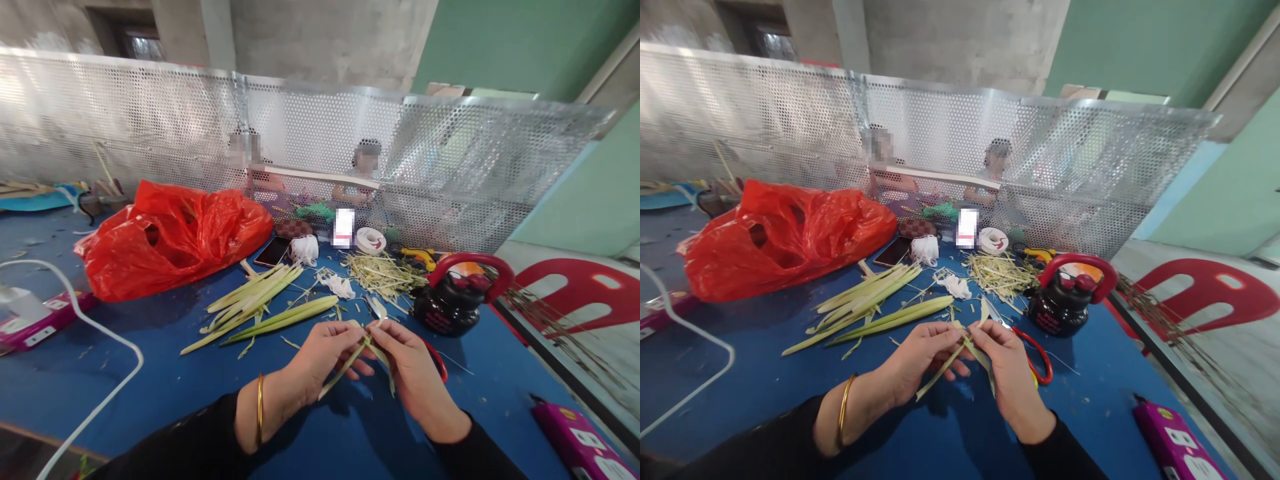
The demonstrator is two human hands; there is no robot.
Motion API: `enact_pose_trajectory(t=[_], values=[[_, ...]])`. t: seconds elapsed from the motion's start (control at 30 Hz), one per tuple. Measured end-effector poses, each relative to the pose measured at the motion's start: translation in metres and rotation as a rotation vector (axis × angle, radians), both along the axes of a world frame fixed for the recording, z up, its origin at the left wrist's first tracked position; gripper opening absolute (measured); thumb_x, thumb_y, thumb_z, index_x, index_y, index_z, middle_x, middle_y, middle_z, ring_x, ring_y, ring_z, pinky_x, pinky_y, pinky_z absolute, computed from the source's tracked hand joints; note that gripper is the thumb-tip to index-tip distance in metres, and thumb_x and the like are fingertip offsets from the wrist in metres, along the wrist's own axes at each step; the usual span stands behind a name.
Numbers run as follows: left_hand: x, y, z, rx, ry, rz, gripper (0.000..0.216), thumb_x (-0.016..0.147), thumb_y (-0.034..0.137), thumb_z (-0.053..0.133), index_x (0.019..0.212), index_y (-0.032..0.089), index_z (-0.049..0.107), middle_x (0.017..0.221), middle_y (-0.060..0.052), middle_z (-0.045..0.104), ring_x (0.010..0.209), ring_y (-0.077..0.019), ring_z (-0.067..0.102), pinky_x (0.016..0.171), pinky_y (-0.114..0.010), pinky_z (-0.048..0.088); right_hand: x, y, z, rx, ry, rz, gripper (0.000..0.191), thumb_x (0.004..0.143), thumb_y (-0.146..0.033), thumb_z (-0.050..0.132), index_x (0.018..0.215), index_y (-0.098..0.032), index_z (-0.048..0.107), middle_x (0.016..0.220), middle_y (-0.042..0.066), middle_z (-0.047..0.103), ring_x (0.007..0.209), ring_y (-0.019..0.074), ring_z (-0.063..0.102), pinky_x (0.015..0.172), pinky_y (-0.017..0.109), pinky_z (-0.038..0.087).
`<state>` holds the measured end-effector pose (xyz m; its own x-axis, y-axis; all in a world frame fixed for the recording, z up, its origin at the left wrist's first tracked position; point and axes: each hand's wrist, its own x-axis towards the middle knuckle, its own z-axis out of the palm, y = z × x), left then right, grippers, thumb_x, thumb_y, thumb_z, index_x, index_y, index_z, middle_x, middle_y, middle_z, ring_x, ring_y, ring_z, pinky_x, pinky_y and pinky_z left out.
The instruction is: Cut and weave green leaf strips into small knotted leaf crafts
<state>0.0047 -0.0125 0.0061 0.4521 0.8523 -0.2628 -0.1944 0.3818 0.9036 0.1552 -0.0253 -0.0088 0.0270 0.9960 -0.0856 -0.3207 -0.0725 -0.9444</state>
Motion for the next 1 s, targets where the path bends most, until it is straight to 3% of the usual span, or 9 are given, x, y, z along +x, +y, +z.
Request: enact_pose_trajectory(t=[0.27,0.5,0.63,0.73,0.8,0.9,1.0], values=[[0.005,-0.002,-0.005,-0.046,0.061,0.011,0.032,0.066,0.042,0.078,0.074,0.013,0.067,0.063,-0.004,0.068,0.049,-0.0101,0.059,0.051,-0.021,0.043,-0.001,-0.001,-0.003,0.098,-0.194,-0.033,0.026,0.073,-0.038,0.073,0.064,-0.017,0.059,0.062,-0.002,0.055,0.06,0.0135,0.049,0.058,0.026,0.043],[0.005,-0.003,-0.004,0.007,0.093,-0.023,0.024,0.066,0.035,0.075,0.063,0.013,0.066,0.061,-0.005,0.068,0.053,-0.0117,0.061,0.053,-0.021,0.043,0.0,0.0,-0.009,0.154,-0.341,-0.128,0.028,0.075,-0.038,0.068,0.061,-0.019,0.053,0.058,-0.005,0.05,0.057,0.0124,0.045,0.055,0.025,0.038],[0.004,-0.003,-0.001,0.011,0.066,0.014,0.024,0.066,0.036,0.076,0.069,0.014,0.068,0.067,-0.006,0.071,0.061,-0.014,0.064,0.061,-0.024,0.046,0.005,0.005,-0.008,0.163,-0.464,-0.123,0.026,0.08,-0.04,0.063,0.068,-0.018,0.06,0.065,-0.001,0.059,0.064,0.0159,0.053,0.06,0.026,0.043],[0.002,0.0,0.004,0.043,0.017,0.096,0.024,0.065,0.034,0.078,0.075,0.015,0.069,0.078,-0.007,0.074,0.07,-0.0154,0.067,0.066,-0.024,0.047,0.01,0.004,-0.001,0.251,-0.625,-0.29,0.022,0.082,-0.04,0.061,0.086,-0.019,0.065,0.082,0.004,0.067,0.077,0.0207,0.059,0.07,0.03,0.046],[0.0,0.003,0.006,0.061,0.0,0.146,0.023,0.064,0.033,0.079,0.075,0.015,0.069,0.08,-0.007,0.074,0.073,-0.0158,0.067,0.067,-0.024,0.047,0.011,0.0,0.004,0.373,-0.741,-0.397,0.018,0.084,-0.037,0.059,0.084,-0.02,0.064,0.081,0.005,0.066,0.076,0.0209,0.059,0.072,0.031,0.047],[-0.001,0.007,0.007,0.082,-0.034,0.209,0.021,0.064,0.031,0.079,0.073,0.015,0.069,0.079,-0.007,0.073,0.075,-0.0167,0.066,0.071,-0.026,0.048,0.006,-0.008,0.005,0.518,-0.871,-0.276,0.019,0.087,-0.033,0.057,0.073,-0.021,0.062,0.074,0.003,0.064,0.073,0.0201,0.059,0.071,0.03,0.046],[-0.001,0.008,0.004,0.101,-0.076,0.251,0.019,0.062,0.028,0.079,0.071,0.014,0.069,0.078,-0.007,0.073,0.077,-0.0173,0.066,0.074,-0.027,0.048,-0.003,-0.012,-0.001,0.491,-0.897,-0.075,0.014,0.085,-0.032,0.061,0.077,-0.021,0.064,0.08,0.004,0.067,0.078,0.0212,0.061,0.072,0.029,0.047]])
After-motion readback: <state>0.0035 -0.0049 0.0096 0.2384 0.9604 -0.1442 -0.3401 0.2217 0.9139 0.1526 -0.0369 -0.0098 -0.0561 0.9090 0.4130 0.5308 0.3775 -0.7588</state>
